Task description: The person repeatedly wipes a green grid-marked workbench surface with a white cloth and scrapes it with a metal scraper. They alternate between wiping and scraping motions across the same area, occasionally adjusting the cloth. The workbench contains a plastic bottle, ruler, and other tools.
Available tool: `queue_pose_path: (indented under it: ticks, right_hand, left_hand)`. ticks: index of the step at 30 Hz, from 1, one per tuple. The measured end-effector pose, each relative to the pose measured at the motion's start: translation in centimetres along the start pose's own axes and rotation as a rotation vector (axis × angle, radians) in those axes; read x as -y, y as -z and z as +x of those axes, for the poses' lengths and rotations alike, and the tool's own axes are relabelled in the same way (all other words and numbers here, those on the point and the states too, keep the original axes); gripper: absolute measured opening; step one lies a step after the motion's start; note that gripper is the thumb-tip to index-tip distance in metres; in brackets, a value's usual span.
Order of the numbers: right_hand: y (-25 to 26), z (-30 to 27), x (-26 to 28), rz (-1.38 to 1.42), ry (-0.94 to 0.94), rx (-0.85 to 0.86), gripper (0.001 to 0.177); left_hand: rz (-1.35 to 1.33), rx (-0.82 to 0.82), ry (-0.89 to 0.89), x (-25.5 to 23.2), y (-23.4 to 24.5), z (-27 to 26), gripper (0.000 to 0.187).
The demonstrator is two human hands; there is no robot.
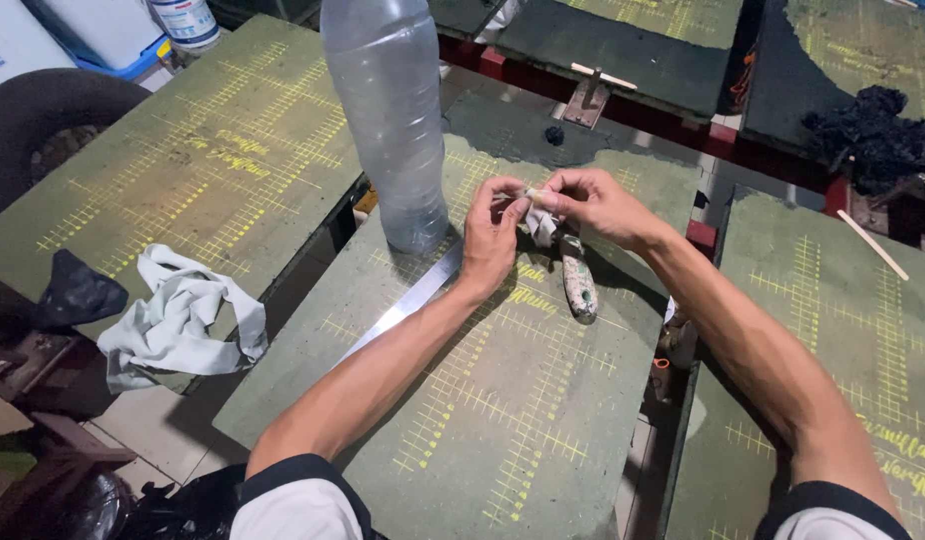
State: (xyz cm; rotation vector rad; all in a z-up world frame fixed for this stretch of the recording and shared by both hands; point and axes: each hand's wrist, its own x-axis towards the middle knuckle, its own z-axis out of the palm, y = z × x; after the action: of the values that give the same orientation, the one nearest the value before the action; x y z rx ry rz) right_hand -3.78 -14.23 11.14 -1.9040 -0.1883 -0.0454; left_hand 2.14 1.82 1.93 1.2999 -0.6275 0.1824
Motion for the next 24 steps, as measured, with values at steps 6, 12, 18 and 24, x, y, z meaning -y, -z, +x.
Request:
queue_pose_path:
  ticks: [6, 12, 18, 24]
  right_hand:
    - [-3.1, -1.2, 5.0, 0.559, 0.072, -0.173, 0.021]
    - [7.0, 1.2, 1.2, 0.566, 0.099, -0.481, 0.016]
    - [9.5, 0.3, -2.5, -0.370, 0.164, -0.450, 0.009]
    - [7.1, 4.7, -15.1, -0.740, 0.434, -0.341, 0.028]
  left_hand:
    - [0.031, 0.026, -0.051, 0.1, -0.2, -0.1, 0.019]
    - [0.276, 0.232, -0.027, 0.3, -0.8, -0.2, 0.018]
    - [0.503, 0.647, -0.359, -0.4, -1.3, -1.1, 0.052]
    - [0.824, 0.861, -0.172, -4.1, -0.9, -2.0, 0.080]
